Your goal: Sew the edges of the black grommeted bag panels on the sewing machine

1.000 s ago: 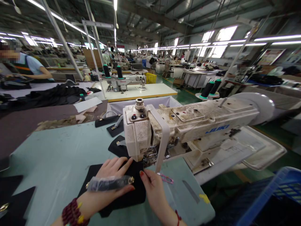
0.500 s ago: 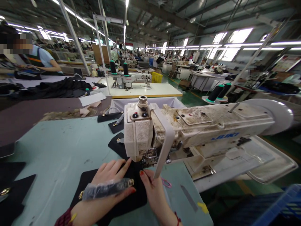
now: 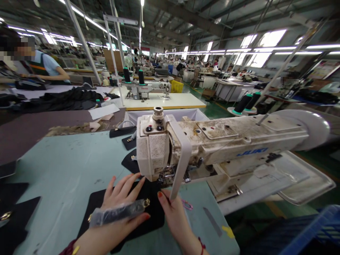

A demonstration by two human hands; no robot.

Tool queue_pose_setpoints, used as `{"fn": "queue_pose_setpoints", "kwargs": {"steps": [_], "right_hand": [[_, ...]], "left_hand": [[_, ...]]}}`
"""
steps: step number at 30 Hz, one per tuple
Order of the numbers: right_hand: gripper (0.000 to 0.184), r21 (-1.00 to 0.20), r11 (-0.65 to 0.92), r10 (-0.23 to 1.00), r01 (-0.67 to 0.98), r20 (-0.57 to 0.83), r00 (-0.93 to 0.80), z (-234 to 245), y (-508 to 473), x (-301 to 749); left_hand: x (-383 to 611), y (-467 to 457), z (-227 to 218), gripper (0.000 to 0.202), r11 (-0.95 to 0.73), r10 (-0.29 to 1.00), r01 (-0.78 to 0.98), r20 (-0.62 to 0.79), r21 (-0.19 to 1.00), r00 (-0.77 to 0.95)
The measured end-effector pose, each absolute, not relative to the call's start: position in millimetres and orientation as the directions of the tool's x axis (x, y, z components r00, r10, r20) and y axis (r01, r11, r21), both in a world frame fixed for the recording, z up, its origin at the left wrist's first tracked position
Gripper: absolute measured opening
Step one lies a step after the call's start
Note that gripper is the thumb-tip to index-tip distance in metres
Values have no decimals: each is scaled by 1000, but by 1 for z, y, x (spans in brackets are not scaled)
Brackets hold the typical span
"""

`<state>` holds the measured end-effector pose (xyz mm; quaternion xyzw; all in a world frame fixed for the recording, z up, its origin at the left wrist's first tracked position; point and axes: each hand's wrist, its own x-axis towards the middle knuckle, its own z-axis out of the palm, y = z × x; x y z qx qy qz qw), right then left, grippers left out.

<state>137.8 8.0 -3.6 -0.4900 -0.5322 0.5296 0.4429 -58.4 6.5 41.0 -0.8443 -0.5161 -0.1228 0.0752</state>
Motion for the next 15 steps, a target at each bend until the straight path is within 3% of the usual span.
{"fn": "queue_pose_setpoints", "kwargs": {"steps": [5,11,15], "right_hand": [[36,-988,-25,973,-153,11,-229,5,-1,138],[44,-998,-39,994,-52,-33,-101,-8,-4,131],[46,-992,-102,993,-68,-97,-69,-12,-3,128]], "left_hand": [[-60,12,40,60,-489,839,871,245,-50,486],[-57,19,49,63,-454,875,882,123,-126,468],[-54,20,60,59,-455,882,885,85,-103,464]]}}
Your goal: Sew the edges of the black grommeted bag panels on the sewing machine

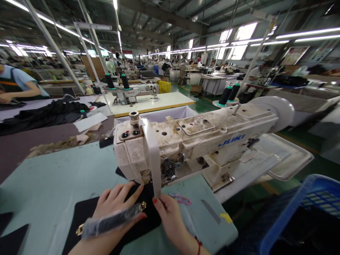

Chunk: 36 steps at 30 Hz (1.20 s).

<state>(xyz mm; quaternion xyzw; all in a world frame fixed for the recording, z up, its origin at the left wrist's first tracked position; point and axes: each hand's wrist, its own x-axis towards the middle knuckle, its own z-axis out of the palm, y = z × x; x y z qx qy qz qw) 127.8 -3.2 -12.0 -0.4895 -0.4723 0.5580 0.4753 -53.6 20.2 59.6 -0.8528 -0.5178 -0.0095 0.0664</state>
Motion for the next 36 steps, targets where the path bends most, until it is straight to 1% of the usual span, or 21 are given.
{"fn": "queue_pose_setpoints", "kwargs": {"steps": [6,12,15,20,23,28,32,36], "right_hand": [[47,-986,-133,990,-104,-127,-69,-9,-2,128],[49,-977,-170,985,-125,-164,-57,-17,-3,127],[49,-976,-176,984,-128,-171,-52,-20,-2,127],[49,-969,-182,983,-167,-172,-72,-18,3,126],[48,-971,-178,982,-158,-166,-86,-14,6,125],[51,-986,-149,988,-70,-145,-60,-12,5,125],[48,-987,-127,991,-100,-123,-48,-12,6,124],[46,-984,-150,988,-97,-147,-37,-9,11,123]], "left_hand": [[-47,18,74,52,-442,897,897,17,9,442],[-43,16,82,49,-407,911,910,-38,78,410],[-43,16,81,48,-398,916,914,-28,83,401],[-46,21,75,39,-416,909,908,43,47,414],[-45,25,76,35,-417,909,907,25,48,417],[-43,27,81,36,-414,910,908,-1,61,415],[-44,26,81,34,-413,910,908,-6,68,414],[-47,29,79,38,-428,904,901,38,77,426]]}}
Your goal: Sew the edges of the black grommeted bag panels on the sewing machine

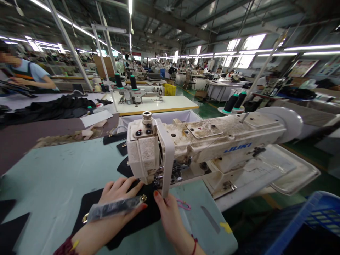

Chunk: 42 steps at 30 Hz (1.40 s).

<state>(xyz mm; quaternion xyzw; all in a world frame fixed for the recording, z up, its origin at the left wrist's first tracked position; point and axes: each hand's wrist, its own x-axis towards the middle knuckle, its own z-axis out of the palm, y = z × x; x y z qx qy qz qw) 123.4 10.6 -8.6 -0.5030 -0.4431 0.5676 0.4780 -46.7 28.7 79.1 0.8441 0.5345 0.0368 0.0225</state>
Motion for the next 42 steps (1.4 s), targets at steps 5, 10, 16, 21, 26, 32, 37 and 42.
{"fn": "queue_pose_setpoints", "kwargs": {"steps": [5,10,16,21,26,32,37,42], "right_hand": [[51,-991,-135,991,-4,-135,-3,-5,15,122],[58,-991,-115,993,68,-113,24,-7,16,122],[62,-989,-110,994,94,-108,32,-3,18,122],[60,-988,-109,994,105,-108,19,0,18,123],[60,-987,-129,992,91,-128,16,-1,19,122],[62,-989,-130,991,75,-128,29,0,19,120],[60,-993,-102,994,57,-100,37,-4,18,120],[59,-992,-97,995,85,-93,49,-6,18,119]], "left_hand": [[-50,33,76,40,-448,894,890,59,85,445],[-49,33,75,40,-438,899,894,41,96,436],[-47,33,80,38,-411,912,906,35,99,410],[-50,35,75,37,-438,899,894,79,91,432],[-53,35,69,38,-440,897,891,90,108,432],[-52,34,71,39,-425,905,898,75,110,419],[-54,35,67,44,-442,897,887,82,132,435],[-53,34,65,43,-439,898,888,95,140,429]]}}
